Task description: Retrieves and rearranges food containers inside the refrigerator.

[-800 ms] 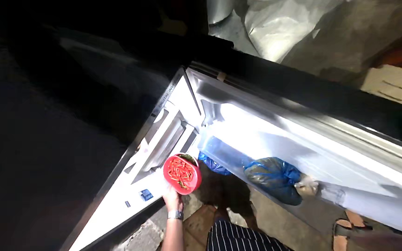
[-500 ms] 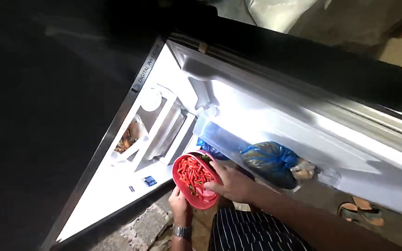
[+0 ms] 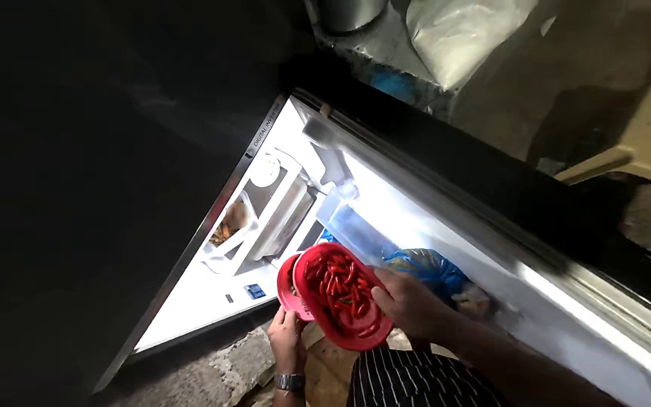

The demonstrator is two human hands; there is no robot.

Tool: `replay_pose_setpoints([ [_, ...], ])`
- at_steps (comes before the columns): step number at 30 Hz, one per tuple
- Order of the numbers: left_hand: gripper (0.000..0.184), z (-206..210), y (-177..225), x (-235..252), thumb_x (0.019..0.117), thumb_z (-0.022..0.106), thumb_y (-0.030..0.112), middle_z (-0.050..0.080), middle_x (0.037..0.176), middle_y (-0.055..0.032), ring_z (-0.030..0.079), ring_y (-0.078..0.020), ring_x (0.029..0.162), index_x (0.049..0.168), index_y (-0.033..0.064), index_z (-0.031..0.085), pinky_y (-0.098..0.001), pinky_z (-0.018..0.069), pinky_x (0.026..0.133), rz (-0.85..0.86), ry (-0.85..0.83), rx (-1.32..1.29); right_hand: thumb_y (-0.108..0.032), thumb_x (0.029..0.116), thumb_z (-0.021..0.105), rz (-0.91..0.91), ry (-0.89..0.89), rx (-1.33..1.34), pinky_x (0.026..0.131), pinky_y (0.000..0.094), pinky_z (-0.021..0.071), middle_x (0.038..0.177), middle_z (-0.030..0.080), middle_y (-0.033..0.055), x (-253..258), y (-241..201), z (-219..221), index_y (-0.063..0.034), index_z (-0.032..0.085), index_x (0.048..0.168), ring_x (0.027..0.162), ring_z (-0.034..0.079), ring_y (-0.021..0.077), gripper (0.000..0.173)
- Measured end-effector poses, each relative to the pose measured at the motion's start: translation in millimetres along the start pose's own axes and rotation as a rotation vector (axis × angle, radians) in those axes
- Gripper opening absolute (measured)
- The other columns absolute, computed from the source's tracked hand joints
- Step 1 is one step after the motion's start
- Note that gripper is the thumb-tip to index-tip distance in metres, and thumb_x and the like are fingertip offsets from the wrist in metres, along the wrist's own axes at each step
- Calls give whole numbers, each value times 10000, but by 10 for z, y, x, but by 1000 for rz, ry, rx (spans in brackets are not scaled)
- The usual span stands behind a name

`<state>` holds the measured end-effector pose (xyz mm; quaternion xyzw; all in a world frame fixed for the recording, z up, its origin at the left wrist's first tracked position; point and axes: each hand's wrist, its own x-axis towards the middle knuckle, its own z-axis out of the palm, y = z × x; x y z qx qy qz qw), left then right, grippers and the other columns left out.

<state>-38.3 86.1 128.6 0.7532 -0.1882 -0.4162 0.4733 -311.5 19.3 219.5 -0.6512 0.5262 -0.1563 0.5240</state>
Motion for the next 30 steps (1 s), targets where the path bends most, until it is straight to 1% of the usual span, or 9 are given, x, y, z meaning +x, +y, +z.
replay_pose_setpoints([
  [5,315,-143,-89,-2,943,509,-22,718,996,-200,736,-248,790,1226,-98,626,-423,644,701,-9,9,7,-174,1023,461,42,208,-20,893,456,562,1096,711,158,150,71,-212,-25,647,1302,1002,697,260,366],
  [10,270,-273,-181,-51,929,520,-41,713,949,-183,723,-235,765,1161,-91,648,-409,634,668,-33,22,37,-161,1051,472,237,287,18,937,548,522,1126,694,212,376,351,-429,-36,605,1349,1055,679,335,349],
  [12,256,-305,-178,-52,920,521,-38,714,931,-173,719,-231,749,1131,-86,659,-404,632,659,-34,33,44,-143,1030,524,273,373,198,977,538,515,1176,687,206,508,529,-406,-35,624,1338,1104,664,309,342],
  [17,311,-334,-129,14,913,534,-30,713,977,-188,720,-247,779,1198,-90,640,-416,633,676,-43,18,33,-112,940,671,287,562,800,901,429,569,1092,713,123,738,668,-238,-28,694,1184,1031,677,203,259],
  [20,313,-310,-72,62,907,529,-23,717,979,-190,724,-253,786,1191,-88,644,-425,634,683,-25,-2,25,-116,916,723,137,714,974,918,413,594,1104,736,121,826,730,-62,0,703,1169,1045,700,208,279],
  [22,335,-289,-40,88,905,528,-21,717,1001,-193,727,-254,800,1213,-91,638,-423,637,694,-20,-10,17,-110,917,707,132,766,969,929,405,591,1119,726,134,847,771,24,17,681,1174,1056,696,210,288],
  [26,346,-245,-5,121,910,525,-23,719,1014,-197,731,-255,807,1232,-96,626,-423,639,710,-18,-34,-19,-180,973,670,360,610,848,913,436,595,1210,673,168,783,885,24,2,595,1313,1079,683,241,393],
  [28,345,-229,25,126,907,524,-26,720,1008,-196,731,-252,794,1228,-98,628,-417,639,699,-18,-31,-28,-162,1007,611,455,499,826,820,483,629,1240,638,204,739,844,-23,-13,538,1373,1038,700,300,403],
  [30,346,-226,35,155,908,517,-22,720,997,-193,730,-247,779,1227,-98,626,-411,639,688,-12,-32,-24,-117,1007,570,469,503,823,756,491,634,1204,639,222,702,781,-14,-4,540,1361,968,710,316,372],
])
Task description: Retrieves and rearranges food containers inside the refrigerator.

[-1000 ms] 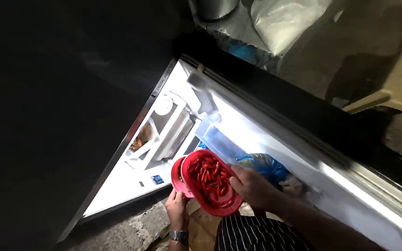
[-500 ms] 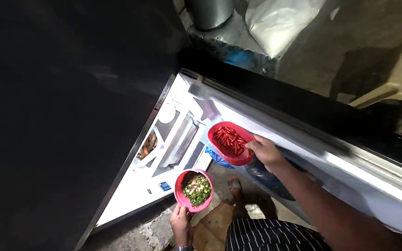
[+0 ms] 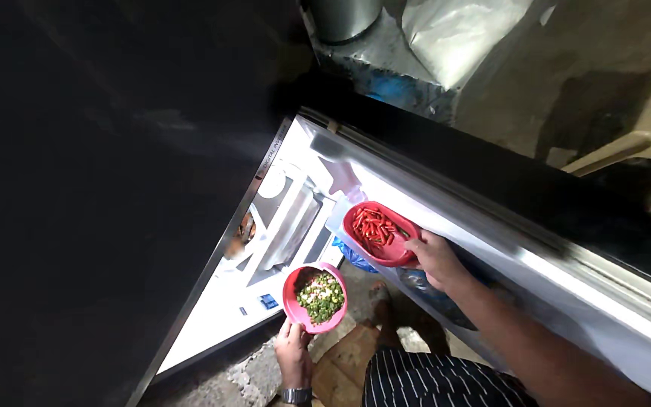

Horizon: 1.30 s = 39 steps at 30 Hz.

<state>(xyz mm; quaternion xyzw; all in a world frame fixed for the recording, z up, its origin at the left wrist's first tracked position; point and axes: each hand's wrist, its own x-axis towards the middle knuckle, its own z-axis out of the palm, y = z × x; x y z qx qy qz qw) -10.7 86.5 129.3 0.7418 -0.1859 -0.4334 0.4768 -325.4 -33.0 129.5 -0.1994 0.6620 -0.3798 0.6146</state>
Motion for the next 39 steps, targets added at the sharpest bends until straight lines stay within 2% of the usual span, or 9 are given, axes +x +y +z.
replay_pose_setpoints([
  [3,297,-9,21,104,930,511,-20,716,933,-174,714,-231,740,1186,-97,640,-401,630,674,25,3,7,-122,979,581,-111,28,-49,795,467,633,1196,652,203,-102,61,8,-10,557,1355,990,708,278,394],
  [8,127,-103,90,519,940,540,-7,620,637,-36,595,-124,517,834,0,609,-300,552,506,115,159,66,-163,964,610,-249,16,-96,799,444,619,1102,687,148,-250,47,-52,-33,612,1296,943,706,224,357],
  [12,87,-213,256,855,977,515,-18,651,723,-71,619,-125,579,942,-14,594,-270,545,512,142,196,-22,-206,967,610,-271,-9,-118,834,446,609,1104,698,108,-387,-9,-94,-74,622,1301,968,703,196,360],
  [18,151,20,591,1110,1032,436,2,626,962,-106,664,-180,837,1154,-22,521,-318,604,753,136,151,-242,-233,997,599,-316,-133,-111,820,386,624,1100,715,60,-568,-66,-158,-103,608,1334,948,714,145,362],
  [22,135,437,693,1254,1061,396,55,568,994,-57,611,-143,874,1154,39,492,-308,563,817,181,83,-184,-200,986,611,-302,-166,-76,832,338,626,1089,723,36,-686,-105,-183,-106,613,1328,957,717,115,355],
  [27,117,896,753,1372,1007,462,27,614,811,23,643,-93,717,986,120,530,-271,601,735,141,10,-201,-208,971,633,-361,-172,-70,787,304,637,1050,730,9,-735,-100,-221,-136,626,1327,911,721,90,363],
  [32,165,1206,892,1595,956,539,-8,621,898,-90,652,-192,742,1113,40,553,-365,611,680,120,68,-263,-235,978,626,-368,-185,-81,771,275,636,1046,729,-17,-778,-157,-240,-156,616,1346,897,721,74,376],
  [36,150,1313,1151,1746,901,577,-44,637,887,-105,648,-208,747,1036,18,589,-365,601,696,175,97,-289,-202,962,624,-378,-189,-69,770,229,613,1024,722,-36,-792,-173,-241,-138,614,1334,893,703,34,378],
  [39,163,1330,1297,1870,934,525,-28,611,934,-117,655,-219,794,1089,16,552,-384,610,727,237,121,-285,-202,949,636,-345,-195,-59,758,239,618,1019,734,-30,-788,-179,-251,-137,624,1339,878,712,49,396],
])
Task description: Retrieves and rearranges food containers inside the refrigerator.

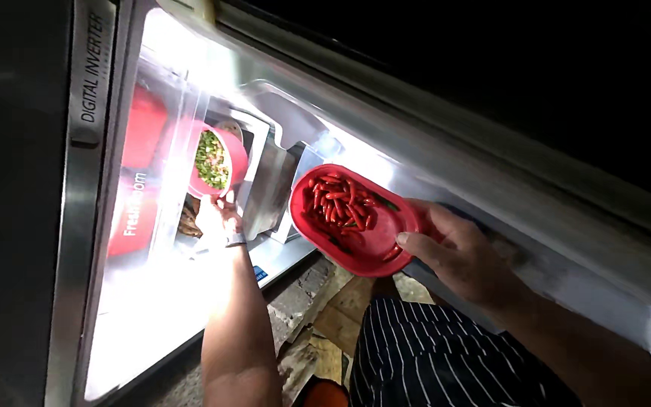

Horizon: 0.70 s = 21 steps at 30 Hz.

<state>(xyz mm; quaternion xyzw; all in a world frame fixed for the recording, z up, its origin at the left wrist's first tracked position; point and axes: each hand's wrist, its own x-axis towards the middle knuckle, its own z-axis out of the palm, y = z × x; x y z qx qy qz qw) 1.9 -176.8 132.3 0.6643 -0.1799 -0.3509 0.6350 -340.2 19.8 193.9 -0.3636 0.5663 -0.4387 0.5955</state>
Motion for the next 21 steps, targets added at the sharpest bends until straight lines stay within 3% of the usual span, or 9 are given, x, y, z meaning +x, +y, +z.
replay_pose_setpoints([
  [5,178,-37,43,273,962,507,-15,618,982,-120,657,-212,847,1133,1,553,-377,604,762,77,-20,31,-184,937,644,-37,-37,46,803,233,618,1043,732,-21,-2,36,7,-132,628,1329,933,713,59,395],
  [7,134,-77,61,250,975,507,6,612,937,-101,647,-195,798,1098,18,557,-360,601,742,69,-23,58,-216,939,658,-35,-52,36,803,236,621,1051,736,-23,1,27,16,-142,625,1338,937,716,65,407],
  [10,78,-298,107,-51,993,527,78,633,839,-35,638,-134,714,1005,67,604,-293,586,672,56,-125,123,-254,953,664,-30,-97,40,810,225,616,1063,735,-28,19,-1,61,-139,602,1372,939,713,51,439],
  [11,119,-425,123,-207,1004,532,110,662,834,-2,647,-104,723,998,92,649,-262,580,682,53,-200,131,-264,961,658,-23,-119,48,819,216,610,1075,733,-29,22,-24,82,-130,594,1377,946,709,37,442],
  [14,217,-743,198,-666,1066,417,126,668,823,33,666,-83,761,953,133,601,-264,591,752,-36,-256,109,-285,971,648,0,-162,40,819,206,601,1089,724,-20,27,-30,144,-98,578,1368,945,699,10,445],
  [17,237,-1186,277,-980,1056,368,24,709,899,-19,710,-124,829,1011,64,597,-288,617,806,-110,-321,33,-356,939,673,73,-146,-89,858,265,609,1129,730,8,15,85,181,-136,600,1388,993,706,54,505],
  [21,116,-1338,490,-1226,965,485,-82,687,802,-115,700,-194,699,937,-39,590,-347,634,696,-130,-74,108,-415,928,664,109,-217,-170,855,288,609,1146,725,0,9,156,150,-157,594,1395,996,705,69,538],
])
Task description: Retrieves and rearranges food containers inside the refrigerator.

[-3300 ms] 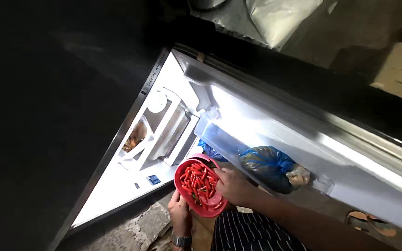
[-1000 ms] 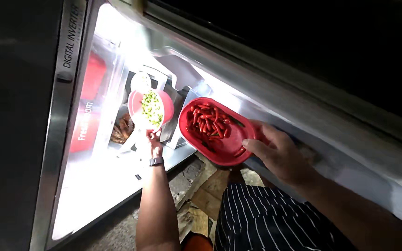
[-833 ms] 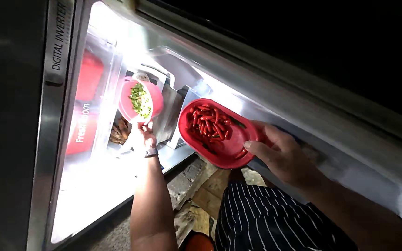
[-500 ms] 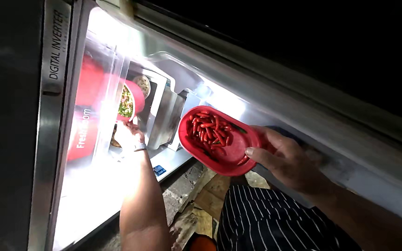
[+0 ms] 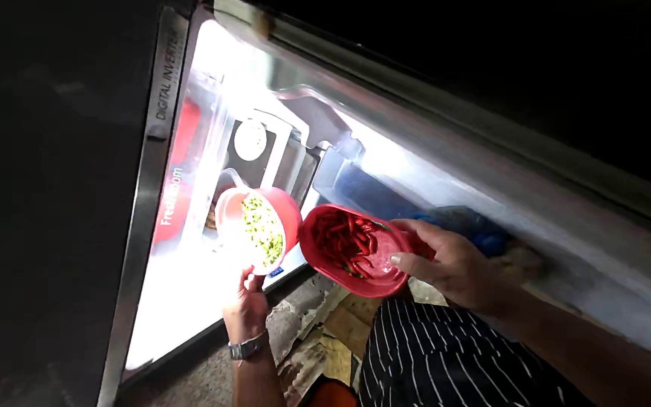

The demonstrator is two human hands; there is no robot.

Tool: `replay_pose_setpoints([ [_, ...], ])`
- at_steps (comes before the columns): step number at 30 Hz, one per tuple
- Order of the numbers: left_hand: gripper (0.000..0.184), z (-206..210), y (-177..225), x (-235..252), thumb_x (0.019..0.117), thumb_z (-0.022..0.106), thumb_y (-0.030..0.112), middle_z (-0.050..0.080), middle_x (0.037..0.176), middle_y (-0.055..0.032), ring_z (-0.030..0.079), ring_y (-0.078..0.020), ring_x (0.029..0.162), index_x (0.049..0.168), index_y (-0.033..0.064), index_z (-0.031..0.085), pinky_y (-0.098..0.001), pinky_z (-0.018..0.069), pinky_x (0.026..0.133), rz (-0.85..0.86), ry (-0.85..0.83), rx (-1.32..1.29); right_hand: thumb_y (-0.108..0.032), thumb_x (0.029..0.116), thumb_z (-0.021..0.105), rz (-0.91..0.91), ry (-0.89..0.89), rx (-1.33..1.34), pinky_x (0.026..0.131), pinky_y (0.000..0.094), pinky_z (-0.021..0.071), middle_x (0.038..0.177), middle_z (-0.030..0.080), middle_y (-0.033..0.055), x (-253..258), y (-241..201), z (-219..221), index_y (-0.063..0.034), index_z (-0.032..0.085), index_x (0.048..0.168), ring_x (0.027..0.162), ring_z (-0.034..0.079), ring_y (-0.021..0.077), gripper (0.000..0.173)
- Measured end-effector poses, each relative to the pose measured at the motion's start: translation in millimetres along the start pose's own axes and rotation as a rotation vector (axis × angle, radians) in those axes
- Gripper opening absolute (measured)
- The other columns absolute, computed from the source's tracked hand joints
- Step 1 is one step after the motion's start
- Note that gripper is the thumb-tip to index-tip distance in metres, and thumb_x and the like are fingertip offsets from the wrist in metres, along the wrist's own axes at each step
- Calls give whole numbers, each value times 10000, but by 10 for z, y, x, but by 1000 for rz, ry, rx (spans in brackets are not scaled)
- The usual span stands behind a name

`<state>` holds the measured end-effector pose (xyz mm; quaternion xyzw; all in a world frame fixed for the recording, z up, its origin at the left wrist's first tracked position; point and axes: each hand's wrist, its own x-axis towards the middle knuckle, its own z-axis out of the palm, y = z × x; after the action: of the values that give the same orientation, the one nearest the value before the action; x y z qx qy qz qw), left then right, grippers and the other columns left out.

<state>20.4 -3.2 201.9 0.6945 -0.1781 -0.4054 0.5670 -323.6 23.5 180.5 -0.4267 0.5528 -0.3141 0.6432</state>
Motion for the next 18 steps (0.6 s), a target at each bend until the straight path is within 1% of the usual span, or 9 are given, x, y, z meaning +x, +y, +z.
replay_pose_setpoints([
  [3,97,-175,-17,-53,949,509,-77,678,760,-91,684,-168,653,919,-23,584,-330,622,633,57,67,102,-416,930,658,-4,-22,-33,843,301,611,1131,723,-2,-7,53,-41,-177,608,1384,979,704,74,516],
  [7,62,-339,-191,14,933,538,-72,668,772,-106,683,-190,672,966,-34,575,-369,621,635,57,121,202,-449,922,648,-11,-9,-60,831,333,614,1093,733,-12,-33,116,-93,-192,616,1379,957,709,87,526],
  [9,62,-397,-361,80,931,540,-73,648,729,-88,640,-160,606,933,-29,584,-323,592,585,55,135,216,-452,926,648,-22,-6,-63,820,319,618,1094,733,-19,-35,147,-104,-190,612,1378,950,711,82,524],
  [11,79,-457,-542,102,931,530,-76,624,701,-70,592,-125,546,915,-15,578,-269,543,513,59,138,212,-440,923,665,-15,-15,-37,826,326,624,1113,730,-16,-12,156,-81,-191,599,1390,959,716,91,533],
  [12,101,-483,-629,75,930,534,-71,622,674,-59,579,-110,515,872,-6,585,-247,523,478,61,161,210,-433,926,676,-12,-21,-13,829,336,630,1115,730,-9,8,151,-44,-184,589,1393,959,720,99,536],
  [13,135,-505,-708,15,936,534,-57,614,658,-45,566,-98,506,832,8,588,-235,506,468,53,186,214,-426,931,683,-12,-23,11,825,347,636,1111,730,3,34,134,15,-174,576,1397,952,724,111,540],
  [15,135,-557,-848,-166,944,522,-26,607,688,-37,566,-100,546,846,18,605,-238,509,501,23,194,211,-398,951,686,-4,-15,50,825,372,641,1117,725,32,124,49,194,-151,549,1408,946,729,138,537],
  [16,119,-592,-912,-272,945,518,-15,615,722,-45,579,-113,577,890,6,622,-253,525,530,4,185,200,-380,965,674,-2,-2,62,824,388,633,1120,717,50,192,3,312,-135,536,1416,941,725,150,531],
  [18,136,-647,-1050,-482,929,514,-2,642,725,-50,598,-116,577,943,-15,649,-267,546,542,-17,182,178,-345,989,656,-14,30,126,819,417,634,1129,704,91,411,-30,587,-100,526,1409,938,723,181,503],
])
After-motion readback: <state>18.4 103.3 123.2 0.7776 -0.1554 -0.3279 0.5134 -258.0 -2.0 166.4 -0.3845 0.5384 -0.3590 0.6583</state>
